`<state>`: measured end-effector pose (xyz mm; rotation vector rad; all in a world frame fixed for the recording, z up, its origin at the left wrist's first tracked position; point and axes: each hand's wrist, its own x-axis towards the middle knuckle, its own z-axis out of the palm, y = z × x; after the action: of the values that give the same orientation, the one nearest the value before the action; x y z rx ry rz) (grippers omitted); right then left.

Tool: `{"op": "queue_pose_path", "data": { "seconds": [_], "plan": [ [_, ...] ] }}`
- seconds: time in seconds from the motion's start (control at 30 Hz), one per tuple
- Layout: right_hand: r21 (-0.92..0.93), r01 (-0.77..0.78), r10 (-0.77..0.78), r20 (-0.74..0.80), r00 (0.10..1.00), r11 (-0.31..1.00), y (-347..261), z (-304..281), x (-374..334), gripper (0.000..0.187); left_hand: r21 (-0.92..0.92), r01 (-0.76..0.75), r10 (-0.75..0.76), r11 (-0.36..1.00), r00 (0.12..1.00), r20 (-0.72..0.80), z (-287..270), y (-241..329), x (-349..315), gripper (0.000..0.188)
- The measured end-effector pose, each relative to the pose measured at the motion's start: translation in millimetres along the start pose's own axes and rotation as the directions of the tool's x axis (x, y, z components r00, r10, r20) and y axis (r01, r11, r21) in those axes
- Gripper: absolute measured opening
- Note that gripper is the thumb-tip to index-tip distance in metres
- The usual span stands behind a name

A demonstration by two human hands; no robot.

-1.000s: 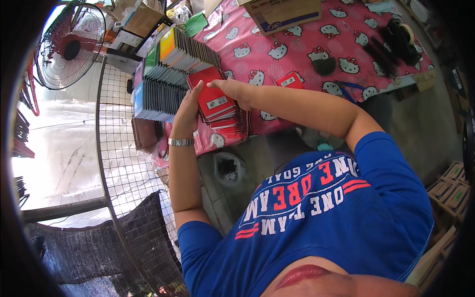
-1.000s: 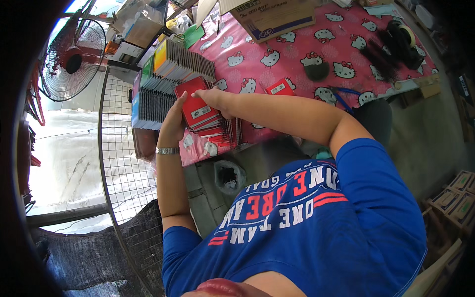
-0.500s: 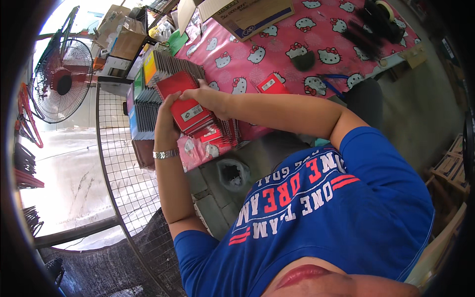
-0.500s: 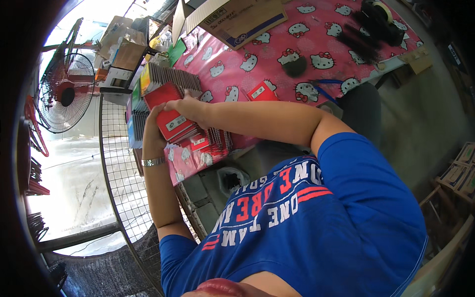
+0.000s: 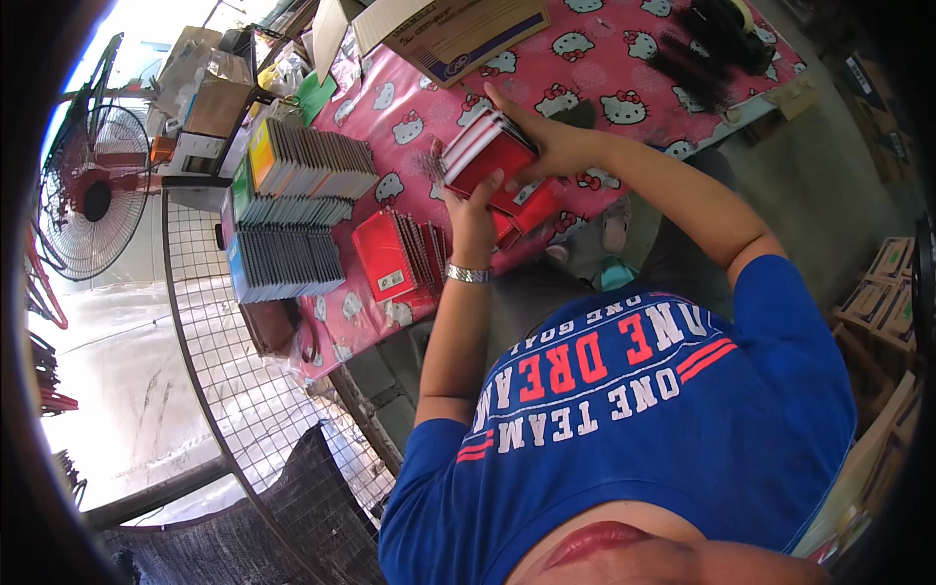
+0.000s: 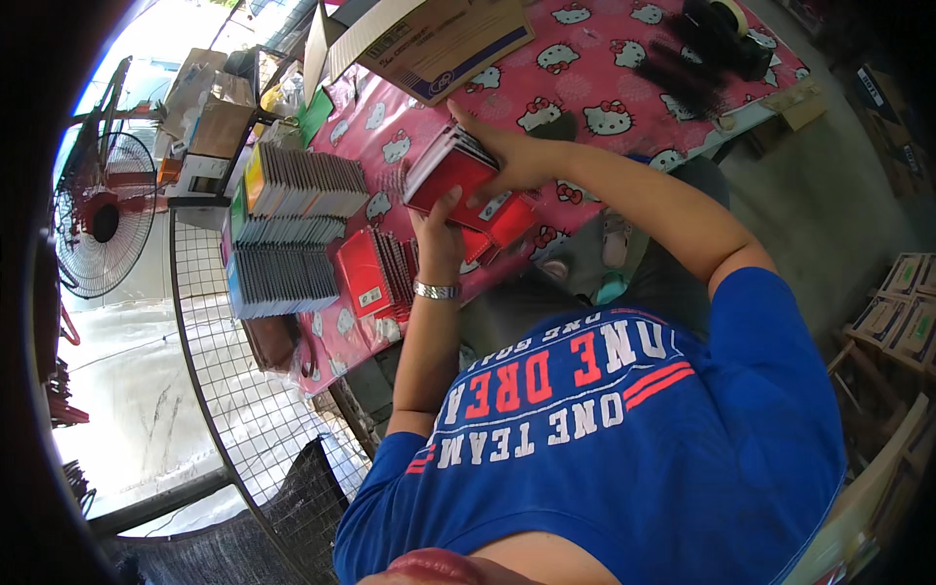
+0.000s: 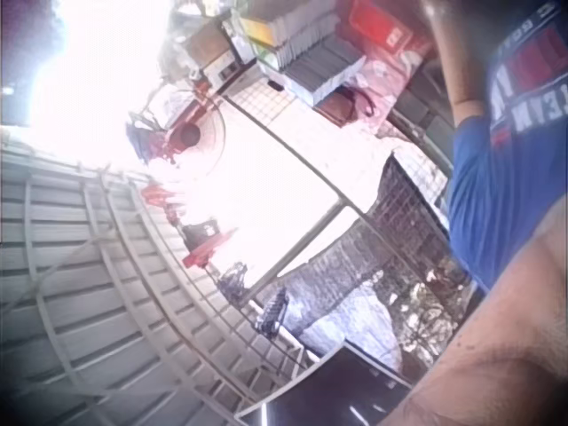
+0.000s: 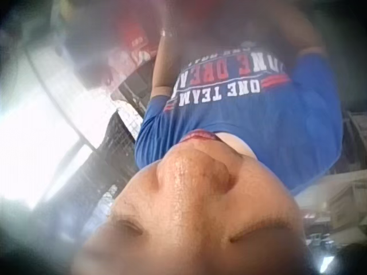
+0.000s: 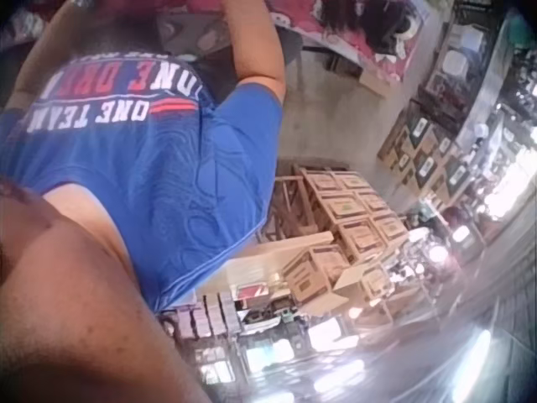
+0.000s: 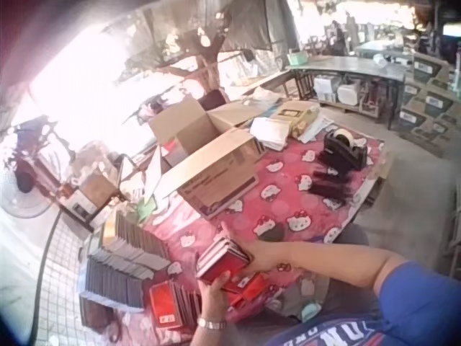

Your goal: The person organizes red and gray notebooks by hand on a table, flipping through the pages of a red notebook and then stacking them into neat piles.

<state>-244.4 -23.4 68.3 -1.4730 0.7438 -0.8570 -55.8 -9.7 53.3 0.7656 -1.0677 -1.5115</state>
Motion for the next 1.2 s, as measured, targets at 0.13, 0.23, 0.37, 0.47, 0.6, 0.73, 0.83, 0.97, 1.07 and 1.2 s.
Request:
{"op": "queue_pose_path", "data": {
  "seconds": [0.13,0.23,0.37,0.47,0.6,0.73,0.83,0.97,1.07,1.2],
  "plan": [
    [-0.334,0.217,-0.241,-0.032,0.97,0.917,49.4,-5.4,-13.1,0.14,0.259,-0.103,0.102,0.96,0.995,0.019,-22.7,-42.8,-10.3,0.094],
    [-0.291,0.253,-0.291,-0.093,0.952,0.923,81.5,-1.5,-20.6,0.14,0.307,-0.051,0.049,0.95,0.999,0.016,-23.8,-57.7,-25.3,0.108],
    [-0.32,0.245,-0.304,-0.149,0.941,0.915,84.8,10.1,-15.3,0.139,0.268,0.203,-0.189,0.942,0.979,-0.078,-26.8,-64.0,-19.6,0.109],
    [-0.295,0.223,-0.27,-0.129,0.954,0.929,82.6,8.4,-18.3,0.138,0.372,-0.102,0.097,0.922,0.995,0.032,-26.2,-57.6,-20.6,0.11],
    [-0.297,0.163,-0.194,-0.078,0.978,0.941,89.9,2.3,-28.8,0.135,0.5,-0.185,0.173,0.846,0.982,0.071,-41.8,-67.9,-14.3,0.112],
    [-0.453,0.156,-0.258,-0.174,0.95,0.878,104.4,16.1,-22.9,0.134,0.495,-0.053,0.036,0.867,0.998,0.045,-58.4,-93.5,-17.3,0.113],
    [-0.529,0.147,-0.24,-0.112,0.964,0.836,106.3,4.3,-19.9,0.135,0.674,-0.104,0.061,0.731,0.994,0.087,-64.0,-94.2,-16.9,0.112],
    [-0.517,0.083,-0.081,0.027,0.996,0.852,52.4,-17.5,-2.2,0.124,0.672,-0.047,0.06,0.739,0.998,0.003,-42.1,-60.3,-3.9,0.103],
    [-0.394,-0.048,0.059,0.016,0.998,0.918,20.6,-23.3,34.8,0.103,0.324,-0.057,0.064,0.944,0.998,-0.01,-29.5,-8.2,36.4,0.072],
    [-0.167,-0.253,0.243,-0.079,0.967,0.953,31.8,-17.0,126.6,0.092,-0.054,0.485,-0.486,0.873,0.854,-0.183,-66.7,42.0,121.0,0.042]
  ]
}}
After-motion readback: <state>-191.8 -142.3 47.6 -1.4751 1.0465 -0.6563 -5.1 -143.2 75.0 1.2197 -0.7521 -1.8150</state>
